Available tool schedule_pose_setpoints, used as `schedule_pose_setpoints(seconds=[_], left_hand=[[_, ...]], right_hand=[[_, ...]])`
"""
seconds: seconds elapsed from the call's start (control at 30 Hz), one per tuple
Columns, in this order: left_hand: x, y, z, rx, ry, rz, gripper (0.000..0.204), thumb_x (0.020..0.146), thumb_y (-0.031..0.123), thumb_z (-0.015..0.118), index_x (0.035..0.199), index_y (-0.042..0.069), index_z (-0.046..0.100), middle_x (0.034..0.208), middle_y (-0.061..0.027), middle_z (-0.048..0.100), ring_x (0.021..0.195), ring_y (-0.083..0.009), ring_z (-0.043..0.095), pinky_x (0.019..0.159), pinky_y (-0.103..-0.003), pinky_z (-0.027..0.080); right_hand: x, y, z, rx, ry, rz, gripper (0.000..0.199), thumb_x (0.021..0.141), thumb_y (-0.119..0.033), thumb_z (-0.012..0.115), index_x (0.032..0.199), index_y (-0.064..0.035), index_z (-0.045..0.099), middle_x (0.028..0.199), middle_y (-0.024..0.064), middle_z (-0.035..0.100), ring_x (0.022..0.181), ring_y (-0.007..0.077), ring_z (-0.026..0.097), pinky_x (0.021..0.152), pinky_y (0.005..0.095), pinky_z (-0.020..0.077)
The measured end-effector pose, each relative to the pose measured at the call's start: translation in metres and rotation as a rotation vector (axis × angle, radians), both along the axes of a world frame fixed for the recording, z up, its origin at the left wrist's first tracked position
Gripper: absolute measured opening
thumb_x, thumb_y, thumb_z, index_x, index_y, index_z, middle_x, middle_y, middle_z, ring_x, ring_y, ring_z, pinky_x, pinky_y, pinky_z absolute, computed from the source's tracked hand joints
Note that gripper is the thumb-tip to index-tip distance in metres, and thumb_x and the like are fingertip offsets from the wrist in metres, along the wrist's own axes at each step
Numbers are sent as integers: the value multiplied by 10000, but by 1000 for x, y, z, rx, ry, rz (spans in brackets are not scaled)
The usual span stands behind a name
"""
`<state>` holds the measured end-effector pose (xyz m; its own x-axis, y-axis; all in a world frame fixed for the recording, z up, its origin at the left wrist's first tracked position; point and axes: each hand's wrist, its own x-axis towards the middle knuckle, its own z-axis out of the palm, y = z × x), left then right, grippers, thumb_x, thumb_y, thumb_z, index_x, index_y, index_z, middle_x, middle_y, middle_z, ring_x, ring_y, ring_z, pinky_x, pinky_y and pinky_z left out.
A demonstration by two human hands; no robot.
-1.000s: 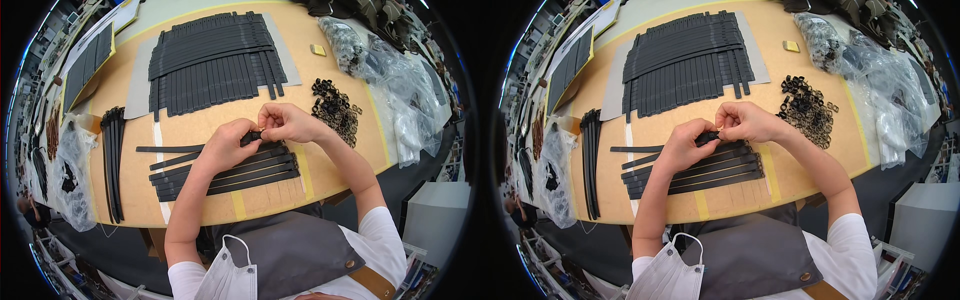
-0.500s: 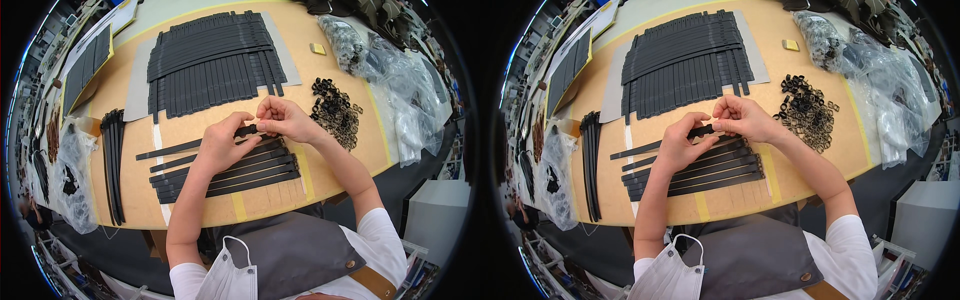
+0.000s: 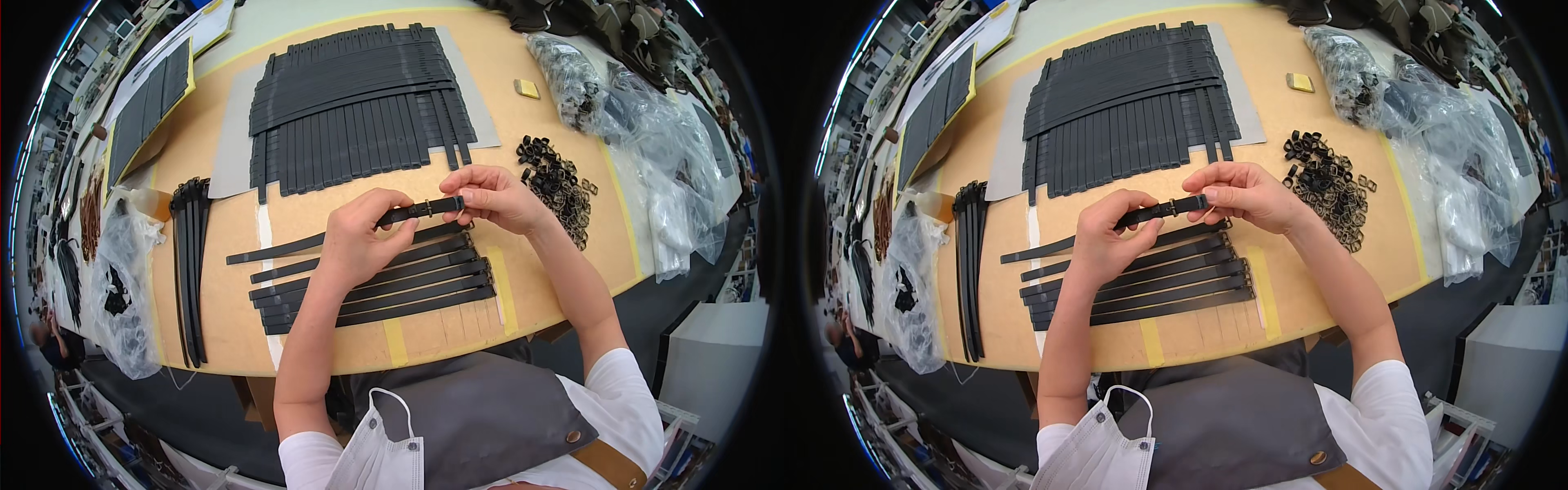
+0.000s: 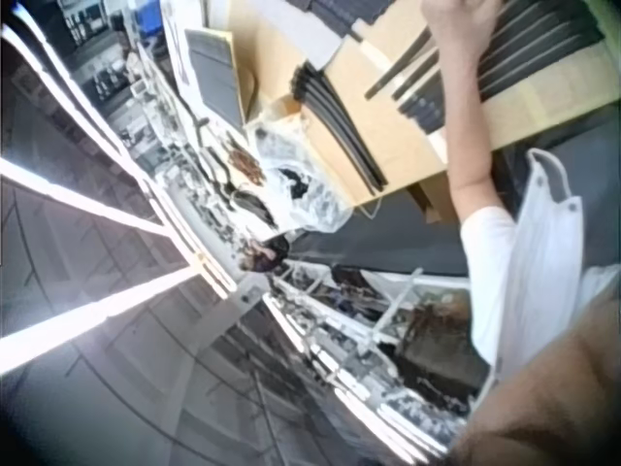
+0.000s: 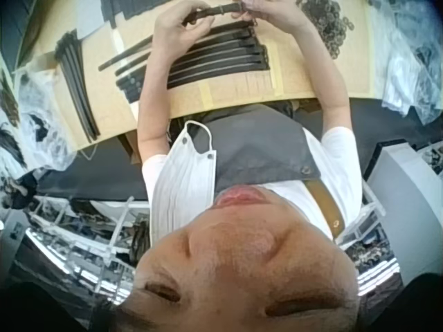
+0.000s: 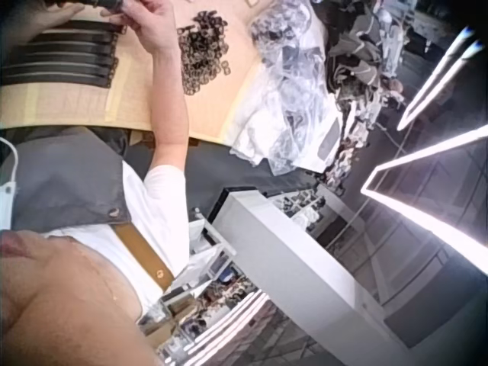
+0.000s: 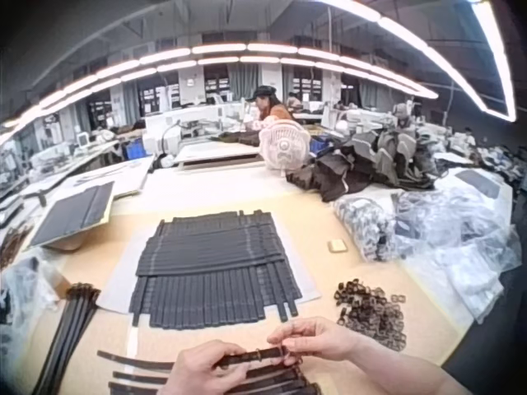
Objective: The person assembles black fabric straps by inserting metal buckles into the ends. They pick up a strap and a buckle, thread the buckle through the strap's loop, and place the finished unit on the table. This process is repeated continuously throughout the video.
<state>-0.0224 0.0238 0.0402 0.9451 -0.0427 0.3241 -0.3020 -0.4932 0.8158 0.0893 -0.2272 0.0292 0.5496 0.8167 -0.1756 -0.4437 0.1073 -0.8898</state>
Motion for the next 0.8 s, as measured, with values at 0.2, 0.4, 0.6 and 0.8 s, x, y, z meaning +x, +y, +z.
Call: schedule_pose_setpoints(seconds=[0.2, 0.4, 0.6, 0.8], left_hand=[[-2, -7, 1, 25, -45, -47, 216, 830, 38, 813, 1023, 15, 721, 864, -36, 713, 702, -109, 626, 623, -260, 509], [-6, -11, 2, 97, -8, -126, 247, 803, 24, 811, 1033, 13, 722, 918, -77, 735, 754, -169, 707, 647, -286, 564], [-5, -17, -4, 53, 7, -120, 269, 803, 37, 820, 1036, 13, 688, 887, -84, 725, 767, -167, 717, 629, -281, 565], [-3, -7, -2, 77, 111, -119, 267, 800, 50, 826, 999, 9, 652, 856, -79, 712, 733, -141, 694, 611, -268, 564]], right_hand=[[-15, 18, -9, 38, -227, -1, 347, 1033, -240, 701, 1308, -32, 666, 1110, 42, 704, 867, 79, 657, 760, 234, 551], [-35, 28, 11, -297, -344, 44, 343, 1011, -313, 735, 1171, -9, 723, 921, 16, 712, 763, 59, 618, 671, 231, 528], [-37, 31, 7, -359, -385, 12, 295, 1014, -301, 725, 1066, -11, 731, 833, 2, 700, 683, 54, 593, 594, 226, 478], [-33, 27, 2, -395, -320, -10, 286, 1007, -315, 731, 1024, -29, 721, 827, -5, 695, 666, 50, 577, 567, 222, 448]])
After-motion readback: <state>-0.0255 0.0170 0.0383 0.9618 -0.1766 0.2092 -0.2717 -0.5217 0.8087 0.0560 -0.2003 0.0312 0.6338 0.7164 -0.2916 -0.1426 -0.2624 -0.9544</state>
